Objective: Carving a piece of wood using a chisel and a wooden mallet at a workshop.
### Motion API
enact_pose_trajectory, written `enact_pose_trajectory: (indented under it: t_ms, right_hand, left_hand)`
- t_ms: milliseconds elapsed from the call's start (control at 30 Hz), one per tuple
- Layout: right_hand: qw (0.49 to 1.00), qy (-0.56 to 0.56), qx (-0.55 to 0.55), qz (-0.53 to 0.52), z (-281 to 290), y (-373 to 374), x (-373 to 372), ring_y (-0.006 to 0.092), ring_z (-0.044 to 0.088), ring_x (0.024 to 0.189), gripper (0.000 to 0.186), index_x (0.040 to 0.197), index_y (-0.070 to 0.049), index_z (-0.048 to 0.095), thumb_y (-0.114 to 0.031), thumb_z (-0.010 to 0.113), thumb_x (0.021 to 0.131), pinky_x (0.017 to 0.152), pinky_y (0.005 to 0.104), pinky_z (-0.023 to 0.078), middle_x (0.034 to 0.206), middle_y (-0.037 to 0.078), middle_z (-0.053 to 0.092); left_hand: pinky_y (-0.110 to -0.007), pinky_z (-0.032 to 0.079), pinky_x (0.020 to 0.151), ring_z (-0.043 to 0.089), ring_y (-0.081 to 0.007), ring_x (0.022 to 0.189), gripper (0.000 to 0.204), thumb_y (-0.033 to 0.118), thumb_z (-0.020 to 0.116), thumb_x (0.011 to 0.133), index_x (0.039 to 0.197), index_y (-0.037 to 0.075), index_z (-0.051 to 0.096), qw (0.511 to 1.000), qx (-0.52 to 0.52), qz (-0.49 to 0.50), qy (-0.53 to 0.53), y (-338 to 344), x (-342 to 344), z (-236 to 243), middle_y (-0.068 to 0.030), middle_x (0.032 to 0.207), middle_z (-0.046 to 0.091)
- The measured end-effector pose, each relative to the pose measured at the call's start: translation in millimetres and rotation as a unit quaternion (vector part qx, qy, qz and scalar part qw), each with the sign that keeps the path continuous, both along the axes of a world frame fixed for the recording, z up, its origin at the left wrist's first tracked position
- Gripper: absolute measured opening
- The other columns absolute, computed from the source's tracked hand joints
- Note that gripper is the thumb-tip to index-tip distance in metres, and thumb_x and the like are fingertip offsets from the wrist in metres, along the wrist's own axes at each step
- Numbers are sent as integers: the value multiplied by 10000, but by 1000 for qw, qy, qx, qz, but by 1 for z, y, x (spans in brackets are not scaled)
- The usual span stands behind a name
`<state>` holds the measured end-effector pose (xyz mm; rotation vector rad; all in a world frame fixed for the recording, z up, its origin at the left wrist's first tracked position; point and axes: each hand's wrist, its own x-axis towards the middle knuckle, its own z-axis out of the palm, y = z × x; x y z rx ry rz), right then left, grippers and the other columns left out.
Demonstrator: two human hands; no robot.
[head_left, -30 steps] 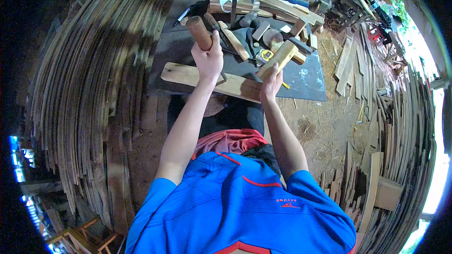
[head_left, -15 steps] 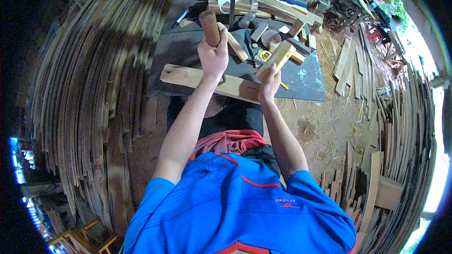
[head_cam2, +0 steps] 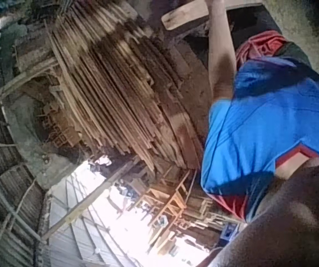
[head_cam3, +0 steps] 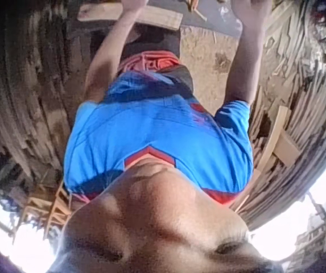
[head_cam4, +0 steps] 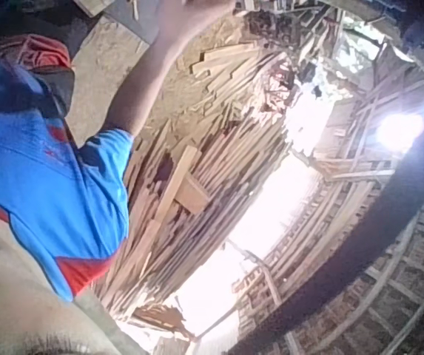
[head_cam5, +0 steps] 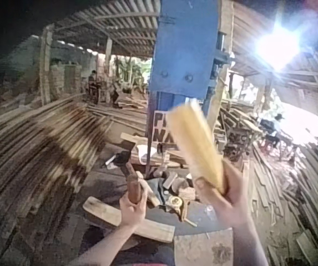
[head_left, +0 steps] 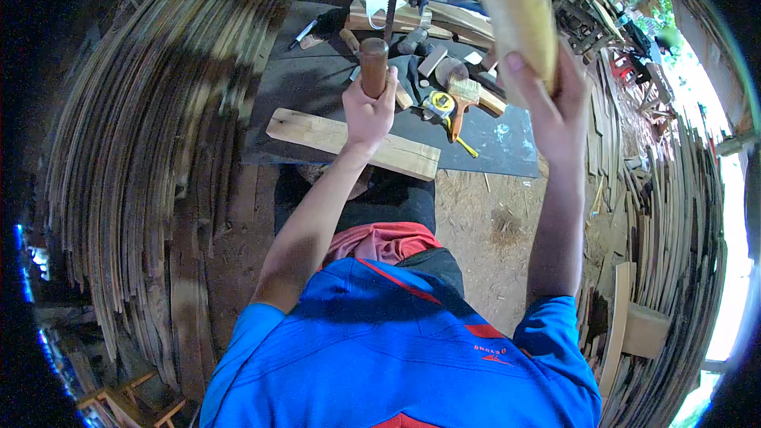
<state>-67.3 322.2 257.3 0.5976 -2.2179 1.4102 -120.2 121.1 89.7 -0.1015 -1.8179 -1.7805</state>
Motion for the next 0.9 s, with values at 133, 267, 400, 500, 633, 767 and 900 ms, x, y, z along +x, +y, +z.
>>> enact_pose_trajectory:
  t_ms: [133, 267, 400, 500, 633, 767, 900]
  right_hand:
    - [993, 116, -11, -29, 2, -22, 20, 120, 617, 685, 356, 1052, -3, 606, -302, 709, 889, 608, 270, 480, 795, 76, 653]
    - [964, -82, 251, 37, 15, -12, 29, 129, 609, 663, 320, 1071, 10, 601, -263, 668, 918, 609, 296, 476, 772, 42, 639]
    - [998, 50, 17, 20, -5, -21, 22, 146, 592, 592, 351, 967, 16, 614, -321, 684, 898, 538, 336, 434, 656, 87, 582]
    - [964, 5, 265, 10, 2, -13, 17, 140, 585, 580, 353, 962, 19, 615, -320, 685, 894, 524, 355, 431, 623, 113, 538]
    - [998, 26, 52, 15, 20, -21, 16, 309, 559, 529, 352, 940, 0, 559, -315, 697, 866, 529, 410, 429, 625, 180, 551]
    - [967, -18, 254, 22, 0, -18, 25, 275, 527, 577, 305, 947, 3, 599, -275, 701, 877, 548, 380, 415, 708, 179, 548]
    - [999, -29, 29, -12, 18, -16, 48, 85, 549, 669, 371, 1115, 25, 636, -288, 676, 919, 590, 283, 460, 754, 53, 638]
  left_hand:
    - [-257, 417, 525, 499, -43, 596, 249, 186, 694, 927, 795, 0, 597, 1000, -20, -10, 21, 5, 0, -5, 8, 639, 573]
    - [-248, 437, 535, 525, -50, 577, 226, 188, 698, 919, 803, 10, 623, 999, -18, -42, 19, 8, 8, -11, 15, 640, 603]
    - [-253, 451, 569, 537, -48, 615, 233, 188, 685, 931, 817, -4, 617, 999, -10, -37, 2, 10, -1, -9, 3, 673, 619]
    - [-254, 459, 595, 552, -52, 644, 233, 188, 680, 934, 845, -18, 619, 998, 8, -31, 53, 17, -12, -5, -10, 696, 630]
    - [-278, 460, 577, 547, -72, 622, 243, 211, 668, 938, 826, -2, 629, 998, -41, -14, 42, 9, -25, -11, -8, 677, 618]
    - [-298, 412, 514, 521, -76, 574, 328, 232, 624, 963, 709, 35, 562, 991, -88, 31, 95, 21, -7, -14, -9, 623, 577]
    - [-315, 553, 748, 733, -219, 882, 347, 275, 625, 946, 1161, 5, 669, 996, -74, -24, 52, 29, 1, -24, -102, 967, 752]
